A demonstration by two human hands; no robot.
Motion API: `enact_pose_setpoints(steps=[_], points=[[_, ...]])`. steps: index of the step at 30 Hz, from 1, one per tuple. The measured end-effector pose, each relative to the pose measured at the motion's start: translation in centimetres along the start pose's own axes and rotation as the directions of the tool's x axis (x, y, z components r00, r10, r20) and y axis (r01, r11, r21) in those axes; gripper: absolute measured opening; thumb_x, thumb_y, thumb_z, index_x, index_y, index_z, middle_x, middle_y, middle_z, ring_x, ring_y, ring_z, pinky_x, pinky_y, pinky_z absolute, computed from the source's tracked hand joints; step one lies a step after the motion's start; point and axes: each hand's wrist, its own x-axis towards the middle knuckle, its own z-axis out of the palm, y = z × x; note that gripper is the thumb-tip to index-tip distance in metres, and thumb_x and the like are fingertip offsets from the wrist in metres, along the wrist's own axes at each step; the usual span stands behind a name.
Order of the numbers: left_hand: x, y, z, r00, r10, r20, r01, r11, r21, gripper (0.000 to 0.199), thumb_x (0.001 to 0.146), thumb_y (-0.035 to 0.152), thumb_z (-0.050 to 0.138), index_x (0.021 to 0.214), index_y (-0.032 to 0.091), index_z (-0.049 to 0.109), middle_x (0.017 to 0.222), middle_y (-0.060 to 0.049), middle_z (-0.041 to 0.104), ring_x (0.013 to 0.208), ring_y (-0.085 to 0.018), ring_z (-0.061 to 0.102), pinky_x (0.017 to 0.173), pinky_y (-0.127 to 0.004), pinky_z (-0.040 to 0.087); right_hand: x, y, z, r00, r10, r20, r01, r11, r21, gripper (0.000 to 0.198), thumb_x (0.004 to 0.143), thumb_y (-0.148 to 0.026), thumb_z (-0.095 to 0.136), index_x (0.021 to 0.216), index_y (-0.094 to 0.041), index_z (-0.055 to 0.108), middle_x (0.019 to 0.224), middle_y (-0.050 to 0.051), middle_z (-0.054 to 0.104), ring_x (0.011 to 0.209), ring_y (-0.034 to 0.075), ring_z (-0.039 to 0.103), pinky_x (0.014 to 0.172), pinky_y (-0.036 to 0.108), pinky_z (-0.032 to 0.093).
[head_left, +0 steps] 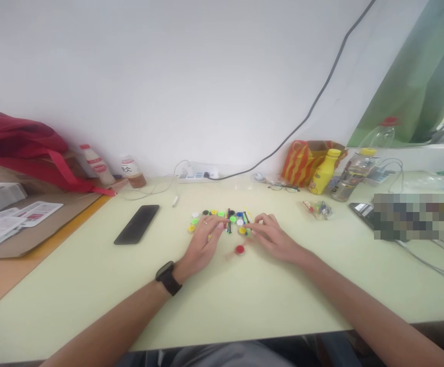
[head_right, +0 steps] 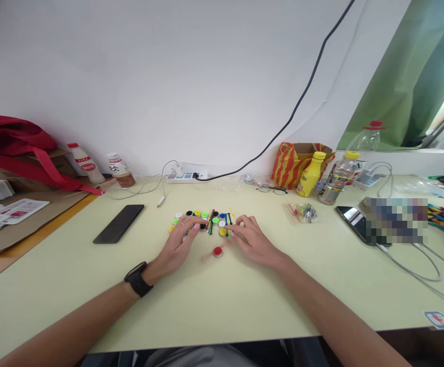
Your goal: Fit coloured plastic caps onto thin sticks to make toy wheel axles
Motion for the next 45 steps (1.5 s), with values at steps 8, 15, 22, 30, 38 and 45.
enact_pose_setpoints(steps=[8, 15, 22, 30, 38, 45], points=[[0.0, -0.1, 0.0, 1.000, -0.008, 0.005, 0.008, 1.000, -0.008, 0.033, 0.110, 0.037, 0.040, 0.119, 0.026, 0.069, 0.118, -0.006, 0.068, 0.118, -0.024, 0.055, 0.107, -0.042, 0.041, 0.3, -0.2, -0.4, 0.999, 0.047, 0.027, -0.046, 0.999, -0.015, 0.046, 0.108, -0.051, 0.034, 0.138, -0.037, 0.066, 0.122, 0.009, 0.056, 0.119, 0.029, 0.047, 0.111, 0.052, 0.040], [-0.1, -0.1, 0.0, 1.000, -0.014, 0.015, 0.014, 1.000, -0.009, 0.033, 0.110, 0.036, 0.040, 0.120, 0.026, 0.069, 0.119, -0.005, 0.068, 0.118, -0.023, 0.055, 0.107, -0.041, 0.041, 0.3, 0.6, -0.7, 0.998, 0.046, -0.033, -0.048, 0.997, -0.053, 0.044, 0.108, -0.048, 0.035, 0.126, -0.033, 0.072, 0.119, 0.009, 0.060, 0.115, 0.028, 0.051, 0.107, 0.048, 0.044], [-0.1, -0.1, 0.1, 1.000, -0.009, 0.017, 0.009, 1.000, -0.006, 0.032, 0.110, 0.036, 0.040, 0.120, 0.027, 0.069, 0.119, -0.004, 0.068, 0.117, -0.023, 0.055, 0.107, -0.041, 0.040, 0.9, 1.9, 0.2, 0.986, 0.062, -0.152, -0.060, 0.998, 0.020, 0.046, 0.108, -0.049, 0.035, 0.137, -0.027, 0.063, 0.127, 0.010, 0.064, 0.125, 0.029, 0.050, 0.111, 0.049, 0.042], [-0.2, -0.4, 0.2, 1.000, -0.009, 0.015, 0.009, 1.000, -0.013, 0.031, 0.110, 0.036, 0.040, 0.118, 0.028, 0.069, 0.119, -0.004, 0.068, 0.119, -0.023, 0.055, 0.107, -0.041, 0.040, 1.2, 3.5, 1.4, 0.991, -0.061, -0.122, 0.055, 0.997, -0.051, 0.041, 0.107, -0.037, 0.042, 0.143, -0.033, 0.061, 0.148, 0.005, 0.060, 0.141, 0.030, 0.042, 0.116, 0.055, 0.039], [0.0, -0.6, 0.3, 1.000, -0.002, 0.009, 0.002, 1.000, -0.012, 0.030, 0.110, 0.035, 0.041, 0.116, 0.026, 0.069, 0.117, -0.004, 0.069, 0.116, -0.023, 0.057, 0.106, -0.041, 0.041, 1.6, 4.1, 1.9, 0.982, -0.128, -0.141, 0.129, 0.992, -0.001, 0.031, 0.103, -0.028, 0.053, 0.129, -0.030, 0.069, 0.130, 0.005, 0.072, 0.133, 0.028, 0.050, 0.112, 0.052, 0.045], [-0.1, -0.8, 0.3, 1.000, -0.008, 0.016, 0.008, 1.000, -0.006, 0.032, 0.110, 0.037, 0.040, 0.116, 0.026, 0.070, 0.119, -0.005, 0.069, 0.118, -0.024, 0.057, 0.107, -0.042, 0.040, 1.6, 4.1, 2.0, 0.980, -0.124, -0.156, 0.129, 0.991, 0.023, 0.026, 0.101, -0.031, 0.057, 0.123, -0.029, 0.071, 0.129, 0.006, 0.071, 0.132, 0.029, 0.052, 0.109, 0.052, 0.047]])
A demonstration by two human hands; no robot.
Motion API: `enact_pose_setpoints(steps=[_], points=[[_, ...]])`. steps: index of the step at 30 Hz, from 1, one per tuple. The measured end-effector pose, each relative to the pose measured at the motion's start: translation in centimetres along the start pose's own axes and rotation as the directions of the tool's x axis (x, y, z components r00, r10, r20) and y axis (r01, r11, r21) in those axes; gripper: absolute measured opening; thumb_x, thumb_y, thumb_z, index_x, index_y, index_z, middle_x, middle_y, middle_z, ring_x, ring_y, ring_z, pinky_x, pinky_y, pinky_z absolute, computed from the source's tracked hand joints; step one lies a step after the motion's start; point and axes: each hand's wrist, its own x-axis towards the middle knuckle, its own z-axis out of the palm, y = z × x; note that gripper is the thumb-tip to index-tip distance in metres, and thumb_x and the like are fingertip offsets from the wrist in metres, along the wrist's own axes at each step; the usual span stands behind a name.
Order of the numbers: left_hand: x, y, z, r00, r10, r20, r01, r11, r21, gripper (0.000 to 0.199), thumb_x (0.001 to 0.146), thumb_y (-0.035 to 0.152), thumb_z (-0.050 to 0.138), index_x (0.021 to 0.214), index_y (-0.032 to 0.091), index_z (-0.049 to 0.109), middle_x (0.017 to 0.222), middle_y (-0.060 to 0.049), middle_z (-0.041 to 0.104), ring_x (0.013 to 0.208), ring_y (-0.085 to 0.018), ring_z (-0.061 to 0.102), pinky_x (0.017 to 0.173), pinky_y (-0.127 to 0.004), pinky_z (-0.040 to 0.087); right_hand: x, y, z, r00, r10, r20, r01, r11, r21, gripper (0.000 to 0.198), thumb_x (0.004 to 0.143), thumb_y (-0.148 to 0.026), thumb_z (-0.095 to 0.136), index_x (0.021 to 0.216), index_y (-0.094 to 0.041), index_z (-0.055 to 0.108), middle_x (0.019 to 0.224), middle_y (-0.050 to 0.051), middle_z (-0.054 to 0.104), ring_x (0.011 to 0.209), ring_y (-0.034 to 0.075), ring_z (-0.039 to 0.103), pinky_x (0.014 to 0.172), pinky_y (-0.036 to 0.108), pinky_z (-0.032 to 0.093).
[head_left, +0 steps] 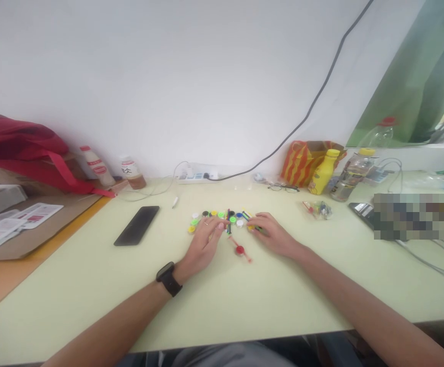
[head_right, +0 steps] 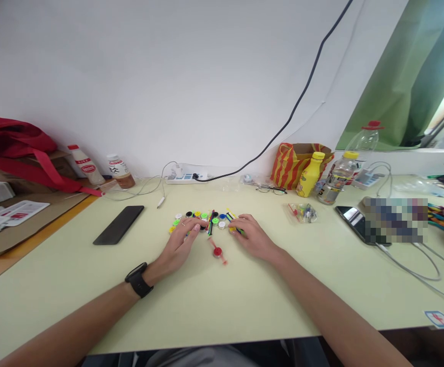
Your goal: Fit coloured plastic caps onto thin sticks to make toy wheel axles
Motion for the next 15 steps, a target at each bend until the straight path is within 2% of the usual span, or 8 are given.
enact_pose_setpoints(steps=[3, 7, 15], points=[[-0.02, -0.03, 0.02, 1.000, -0.008, 0.000, 0.008, 1.000, 0.000, 0.033, 0.110, 0.038, 0.040, 0.117, 0.027, 0.070, 0.120, -0.005, 0.069, 0.120, -0.024, 0.056, 0.108, -0.043, 0.040, 0.04, -0.09, -0.02, 1.000, 0.001, -0.010, -0.001, 1.000, 0.005, 0.025, 0.101, -0.031, 0.058, 0.122, -0.028, 0.070, 0.123, 0.007, 0.073, 0.127, 0.028, 0.056, 0.108, 0.050, 0.048], [-0.04, 0.15, -0.03, 1.000, -0.010, 0.005, 0.010, 1.000, -0.003, 0.034, 0.110, 0.039, 0.039, 0.118, 0.027, 0.070, 0.119, -0.005, 0.069, 0.120, -0.024, 0.057, 0.108, -0.043, 0.040, 0.06, -0.22, -0.40, 0.999, 0.028, -0.027, -0.028, 1.000, 0.010, 0.029, 0.101, -0.033, 0.058, 0.128, -0.027, 0.066, 0.124, 0.008, 0.071, 0.124, 0.029, 0.057, 0.107, 0.050, 0.048], [-0.04, 0.29, -0.09, 1.000, -0.006, 0.000, 0.006, 1.000, 0.009, 0.035, 0.110, 0.040, 0.039, 0.117, 0.027, 0.071, 0.118, -0.005, 0.070, 0.119, -0.025, 0.057, 0.108, -0.043, 0.042, -0.02, 0.68, -0.57, 0.999, 0.014, -0.035, -0.016, 0.998, -0.059, 0.028, 0.100, -0.019, 0.051, 0.116, -0.026, 0.073, 0.121, 0.010, 0.070, 0.120, 0.028, 0.057, 0.104, 0.050, 0.048]])
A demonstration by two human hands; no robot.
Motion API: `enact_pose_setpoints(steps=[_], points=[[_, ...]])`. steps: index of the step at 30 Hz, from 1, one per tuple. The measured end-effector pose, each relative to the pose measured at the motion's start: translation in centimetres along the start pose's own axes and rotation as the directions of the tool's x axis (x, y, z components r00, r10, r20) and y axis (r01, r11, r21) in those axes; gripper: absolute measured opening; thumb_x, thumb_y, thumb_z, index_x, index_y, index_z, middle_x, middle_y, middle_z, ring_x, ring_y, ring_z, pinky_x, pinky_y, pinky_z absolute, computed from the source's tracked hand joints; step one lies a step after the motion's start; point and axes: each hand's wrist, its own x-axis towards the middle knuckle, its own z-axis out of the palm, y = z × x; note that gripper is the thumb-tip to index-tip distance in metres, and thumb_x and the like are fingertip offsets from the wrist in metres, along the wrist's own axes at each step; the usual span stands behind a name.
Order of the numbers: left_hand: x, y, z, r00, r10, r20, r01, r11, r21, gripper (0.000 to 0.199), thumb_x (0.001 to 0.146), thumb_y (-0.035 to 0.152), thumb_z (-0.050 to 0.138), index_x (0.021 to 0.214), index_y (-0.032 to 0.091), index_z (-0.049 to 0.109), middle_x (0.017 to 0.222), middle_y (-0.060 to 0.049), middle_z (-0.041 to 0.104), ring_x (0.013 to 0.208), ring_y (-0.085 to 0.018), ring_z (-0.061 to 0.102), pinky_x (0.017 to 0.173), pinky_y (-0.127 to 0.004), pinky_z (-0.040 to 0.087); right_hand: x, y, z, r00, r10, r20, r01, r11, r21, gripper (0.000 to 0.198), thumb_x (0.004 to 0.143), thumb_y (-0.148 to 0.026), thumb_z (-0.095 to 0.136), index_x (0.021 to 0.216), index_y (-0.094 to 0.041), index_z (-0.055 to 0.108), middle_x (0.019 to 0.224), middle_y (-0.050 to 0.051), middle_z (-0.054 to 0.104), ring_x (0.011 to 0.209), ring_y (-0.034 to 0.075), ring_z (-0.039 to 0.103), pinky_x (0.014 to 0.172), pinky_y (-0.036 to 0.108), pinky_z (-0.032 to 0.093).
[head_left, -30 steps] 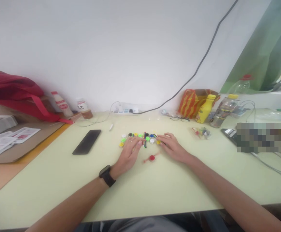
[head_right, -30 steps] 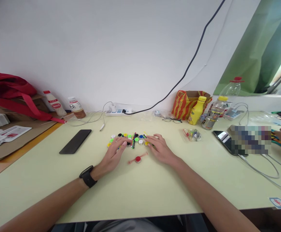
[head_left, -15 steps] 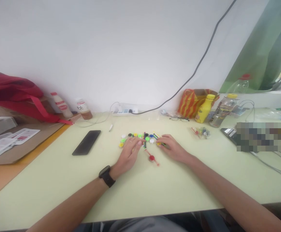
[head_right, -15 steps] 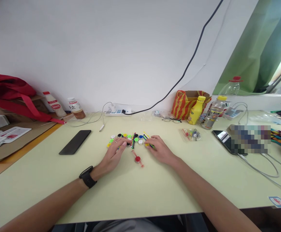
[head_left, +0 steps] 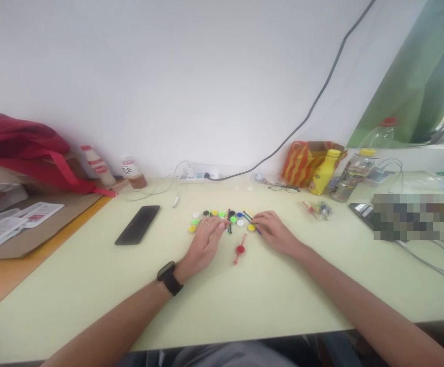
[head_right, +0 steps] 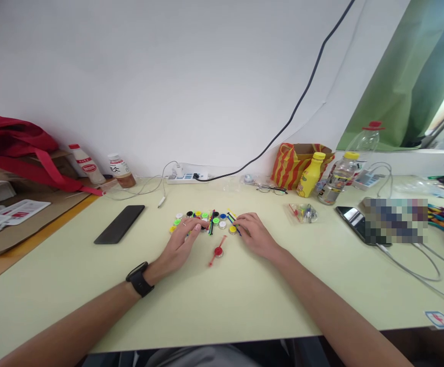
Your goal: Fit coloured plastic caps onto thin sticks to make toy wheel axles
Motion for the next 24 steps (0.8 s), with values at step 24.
enact_pose_setpoints(steps=[24], points=[[0.1, 0.4, -0.2, 1.000, -0.005, 0.004, 0.005, 1.000, 0.009, 0.036, 0.110, 0.040, 0.037, 0.111, 0.026, 0.070, 0.115, -0.005, 0.070, 0.113, -0.024, 0.059, 0.103, -0.042, 0.044, 0.1, -2.5, -3.4, 0.963, 0.240, -0.123, -0.215, 0.958, 0.191, 0.015, 0.099, -0.029, 0.050, 0.111, -0.024, 0.057, 0.097, 0.004, 0.070, 0.081, 0.020, 0.070, 0.073, 0.034, 0.055]])
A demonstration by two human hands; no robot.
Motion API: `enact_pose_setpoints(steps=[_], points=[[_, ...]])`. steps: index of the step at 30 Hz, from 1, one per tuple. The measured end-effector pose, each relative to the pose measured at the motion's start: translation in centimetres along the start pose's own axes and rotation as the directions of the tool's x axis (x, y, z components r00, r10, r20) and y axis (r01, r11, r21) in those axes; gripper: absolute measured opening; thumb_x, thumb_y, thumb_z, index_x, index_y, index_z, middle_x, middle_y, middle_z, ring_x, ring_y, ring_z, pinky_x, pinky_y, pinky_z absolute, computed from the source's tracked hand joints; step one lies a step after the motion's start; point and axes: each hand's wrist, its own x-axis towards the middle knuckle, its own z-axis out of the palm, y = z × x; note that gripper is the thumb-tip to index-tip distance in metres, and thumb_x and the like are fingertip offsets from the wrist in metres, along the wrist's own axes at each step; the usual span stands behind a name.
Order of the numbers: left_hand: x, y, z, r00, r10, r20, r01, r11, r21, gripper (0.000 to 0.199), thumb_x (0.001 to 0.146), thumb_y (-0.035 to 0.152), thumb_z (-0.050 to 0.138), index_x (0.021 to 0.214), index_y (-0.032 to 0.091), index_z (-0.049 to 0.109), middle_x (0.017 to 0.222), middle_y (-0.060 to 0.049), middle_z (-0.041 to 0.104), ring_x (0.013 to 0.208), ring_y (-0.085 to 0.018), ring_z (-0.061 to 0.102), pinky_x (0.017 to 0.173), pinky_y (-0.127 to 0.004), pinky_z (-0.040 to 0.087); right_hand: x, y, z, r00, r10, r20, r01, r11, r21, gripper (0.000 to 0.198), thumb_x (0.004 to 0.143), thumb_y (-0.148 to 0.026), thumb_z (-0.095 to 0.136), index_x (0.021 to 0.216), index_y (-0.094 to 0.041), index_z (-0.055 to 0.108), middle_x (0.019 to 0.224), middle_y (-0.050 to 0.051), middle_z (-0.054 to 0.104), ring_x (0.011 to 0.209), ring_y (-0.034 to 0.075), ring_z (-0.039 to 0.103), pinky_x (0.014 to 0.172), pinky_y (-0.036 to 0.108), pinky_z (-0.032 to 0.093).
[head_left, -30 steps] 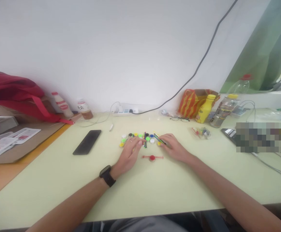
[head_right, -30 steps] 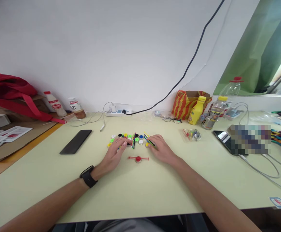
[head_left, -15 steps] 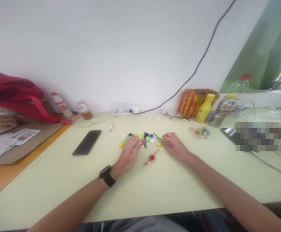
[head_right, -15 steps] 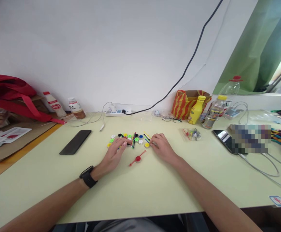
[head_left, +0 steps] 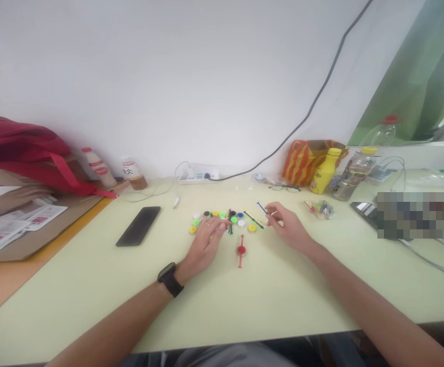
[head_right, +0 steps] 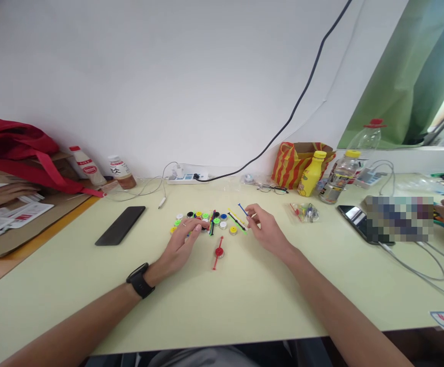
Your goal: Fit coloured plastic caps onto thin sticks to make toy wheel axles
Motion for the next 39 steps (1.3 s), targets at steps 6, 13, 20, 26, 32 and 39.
enact_pose_setpoints(steps=[6, 13, 20, 26, 32, 39], points=[[0.0, 0.0, 0.0, 1.000, -0.013, 0.010, 0.013, 1.000, -0.015, 0.034, 0.110, 0.039, 0.039, 0.112, 0.026, 0.070, 0.116, -0.005, 0.070, 0.115, -0.024, 0.058, 0.104, -0.042, 0.043, -0.1, -0.6, 0.7, 0.992, -0.114, 0.062, 0.114, 0.993, 0.010, 0.017, 0.096, -0.032, 0.055, 0.099, -0.023, 0.070, 0.095, 0.008, 0.074, 0.083, 0.023, 0.069, 0.074, 0.036, 0.057], [-0.1, 0.0, 0.0, 1.000, -0.006, 0.008, 0.007, 1.000, -0.020, 0.033, 0.110, 0.039, 0.039, 0.112, 0.026, 0.070, 0.117, -0.005, 0.069, 0.116, -0.024, 0.058, 0.106, -0.042, 0.042, -0.2, -0.8, -0.4, 0.991, -0.081, 0.110, 0.087, 0.995, -0.049, 0.014, 0.091, -0.022, 0.055, 0.088, -0.022, 0.069, 0.079, 0.003, 0.070, 0.068, 0.018, 0.061, 0.058, 0.030, 0.048], [0.0, -0.1, 0.0, 1.000, -0.002, 0.007, 0.002, 1.000, -0.008, 0.036, 0.110, 0.041, 0.038, 0.110, 0.026, 0.071, 0.114, -0.005, 0.070, 0.113, -0.025, 0.059, 0.104, -0.042, 0.043, -0.1, 0.4, 0.6, 0.996, -0.067, -0.061, 0.060, 0.993, -0.104, 0.020, 0.095, -0.028, 0.054, 0.094, -0.022, 0.074, 0.087, 0.007, 0.072, 0.072, 0.021, 0.065, 0.063, 0.034, 0.053], [0.0, -0.1, 0.1, 1.000, -0.006, 0.014, 0.006, 1.000, -0.016, 0.034, 0.110, 0.040, 0.039, 0.112, 0.027, 0.070, 0.116, -0.005, 0.070, 0.114, -0.024, 0.058, 0.105, -0.043, 0.043, -0.4, -0.4, 1.5, 0.990, -0.126, -0.056, 0.125, 0.992, -0.019, 0.028, 0.100, -0.033, 0.052, 0.109, -0.024, 0.077, 0.096, 0.009, 0.073, 0.086, 0.024, 0.069, 0.074, 0.038, 0.056], [0.0, -0.3, 0.1, 1.000, -0.010, 0.015, 0.010, 1.000, -0.016, 0.033, 0.109, 0.040, 0.041, 0.114, 0.026, 0.070, 0.117, -0.006, 0.069, 0.117, -0.025, 0.057, 0.107, -0.044, 0.042, -0.4, -0.7, 3.2, 0.985, -0.173, 0.015, 0.173, 0.984, 0.032, 0.033, 0.103, -0.033, 0.048, 0.119, -0.027, 0.077, 0.102, 0.008, 0.071, 0.090, 0.024, 0.069, 0.082, 0.039, 0.057], [-0.1, -0.4, 0.2, 1.000, 0.010, 0.013, -0.011, 1.000, 0.023, 0.024, 0.107, 0.037, 0.049, 0.113, 0.027, 0.070, 0.113, -0.005, 0.069, 0.114, -0.025, 0.059, 0.103, -0.043, 0.045, -0.4, -0.6, 2.7, 0.975, -0.205, 0.084, 0.208, 0.978, -0.021, 0.032, 0.102, -0.026, 0.047, 0.112, -0.025, 0.078, 0.099, 0.008, 0.068, 0.086, 0.023, 0.068, 0.075, 0.035, 0.056]])
